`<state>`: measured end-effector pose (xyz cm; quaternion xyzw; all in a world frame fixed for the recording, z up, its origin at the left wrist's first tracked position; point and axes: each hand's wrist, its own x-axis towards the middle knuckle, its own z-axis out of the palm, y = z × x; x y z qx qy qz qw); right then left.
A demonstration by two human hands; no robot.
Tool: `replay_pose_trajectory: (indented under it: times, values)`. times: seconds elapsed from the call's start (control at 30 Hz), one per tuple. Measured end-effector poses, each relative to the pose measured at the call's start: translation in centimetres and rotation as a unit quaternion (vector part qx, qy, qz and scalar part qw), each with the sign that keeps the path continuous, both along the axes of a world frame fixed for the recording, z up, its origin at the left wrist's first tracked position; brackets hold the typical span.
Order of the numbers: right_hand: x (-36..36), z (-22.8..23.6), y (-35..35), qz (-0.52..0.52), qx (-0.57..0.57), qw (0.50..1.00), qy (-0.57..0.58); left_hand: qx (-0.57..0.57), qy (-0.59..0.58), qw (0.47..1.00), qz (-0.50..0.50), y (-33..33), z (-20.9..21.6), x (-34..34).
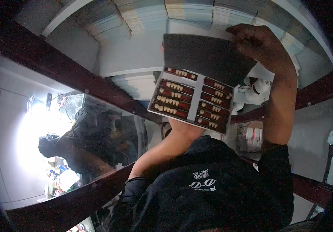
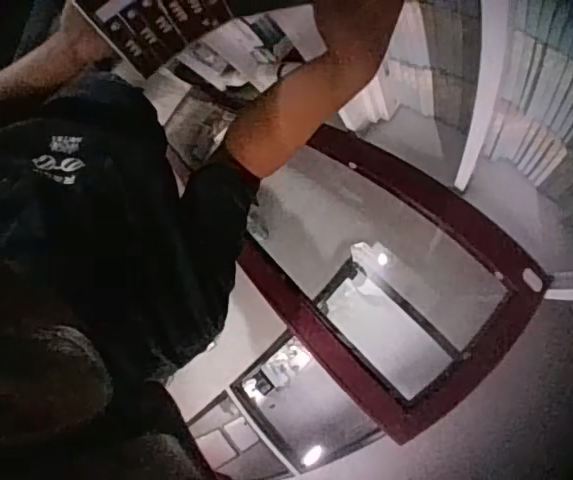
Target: The person searches through a cabinet shelf containing many boxes, opens several boxes one at a time to reveal the prosthetic teeth inside, and places them back onto the stacks.
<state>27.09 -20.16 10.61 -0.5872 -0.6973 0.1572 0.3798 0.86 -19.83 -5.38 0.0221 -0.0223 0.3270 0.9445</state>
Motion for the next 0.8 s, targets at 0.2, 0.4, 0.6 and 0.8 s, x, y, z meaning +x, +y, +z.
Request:
replay_pose_trajectory:
  times: [0.2, 0.4, 0.6, 0.8]
  values:
    - [4.9, -0.2, 0.0, -0.061, -0.023, 0.997, -0.03, -0.021, -0.121, 0.991, -0.056, -0.3, 0.0, 2.7]
    - [3.8, -0.7, -0.4, -0.275, -0.006, 0.96, 0.042, -0.056, -0.181, 0.975, -0.113, -0.4, 1.2, 4.7]
    - [6.8, -2.8, -0.6, -0.188, 0.054, 0.981, -0.003, -0.037, -0.06, 0.992, -0.108, 0.1, 1.8, 5.7]
    - [8.5, -2.4, 0.4, -0.246, -0.005, 0.969, -0.028, -0.09, -0.088, 0.984, -0.126, 0.8, 3.0, 6.5]
